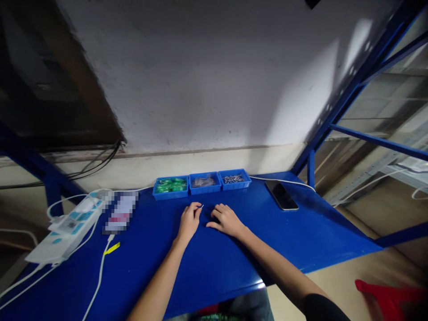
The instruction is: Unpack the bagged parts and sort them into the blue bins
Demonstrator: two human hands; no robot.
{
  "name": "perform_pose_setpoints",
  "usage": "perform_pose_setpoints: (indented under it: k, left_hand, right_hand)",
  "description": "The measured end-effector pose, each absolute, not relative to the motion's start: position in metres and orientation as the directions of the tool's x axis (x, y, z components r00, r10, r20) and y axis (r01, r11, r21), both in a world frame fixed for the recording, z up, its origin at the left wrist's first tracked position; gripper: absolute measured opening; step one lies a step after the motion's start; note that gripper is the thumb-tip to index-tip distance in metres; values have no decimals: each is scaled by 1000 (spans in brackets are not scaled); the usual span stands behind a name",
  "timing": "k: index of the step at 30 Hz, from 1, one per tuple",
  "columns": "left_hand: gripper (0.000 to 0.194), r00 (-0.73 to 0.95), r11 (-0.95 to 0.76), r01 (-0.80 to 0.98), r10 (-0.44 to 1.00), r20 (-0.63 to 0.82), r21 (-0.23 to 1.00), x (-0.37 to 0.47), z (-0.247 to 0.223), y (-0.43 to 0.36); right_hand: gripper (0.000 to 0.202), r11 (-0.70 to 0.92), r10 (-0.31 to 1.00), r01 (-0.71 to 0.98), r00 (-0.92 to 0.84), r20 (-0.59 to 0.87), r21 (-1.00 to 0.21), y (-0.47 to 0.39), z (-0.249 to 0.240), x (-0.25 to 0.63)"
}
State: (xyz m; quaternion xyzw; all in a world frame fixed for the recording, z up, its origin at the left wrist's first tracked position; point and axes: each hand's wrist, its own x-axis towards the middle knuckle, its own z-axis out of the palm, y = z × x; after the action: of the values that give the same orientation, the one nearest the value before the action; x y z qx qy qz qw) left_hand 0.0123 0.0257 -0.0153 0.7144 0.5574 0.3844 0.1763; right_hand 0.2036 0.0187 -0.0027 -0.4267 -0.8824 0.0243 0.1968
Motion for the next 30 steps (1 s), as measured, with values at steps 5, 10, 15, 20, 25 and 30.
perform_pose_setpoints:
  k: [5, 10, 15, 20, 25, 30]
  left_hand:
    - [18, 112, -317, 592, 943, 314, 741, 15, -15, 22]
    - [20, 218, -347, 534, 938, 271, 771, 16, -8, 17]
    - [23, 279, -377, 485, 922, 269, 789, 18, -3, 15]
    - [20, 242, -376, 483, 925, 293, 791, 18, -1, 14]
    - [23, 217, -381, 510, 925, 314, 771, 18, 1, 14]
    - [35, 222, -379, 511, 925, 308, 771, 20, 4, 13]
  right_hand:
    - [47, 674, 730, 696, -576, 368, -248, 19, -9, 187]
    - [28, 610, 774, 723, -455, 441, -323, 10, -9, 188]
    - [18, 646, 745, 689, -474, 470, -328, 10, -7, 189]
    - [25, 614, 767, 692, -409, 494, -380, 11, -6, 190]
    - [23, 596, 780, 679, -363, 510, -428, 10, -2, 192]
    - [21, 600, 780, 667, -363, 511, -442, 8, -2, 193]
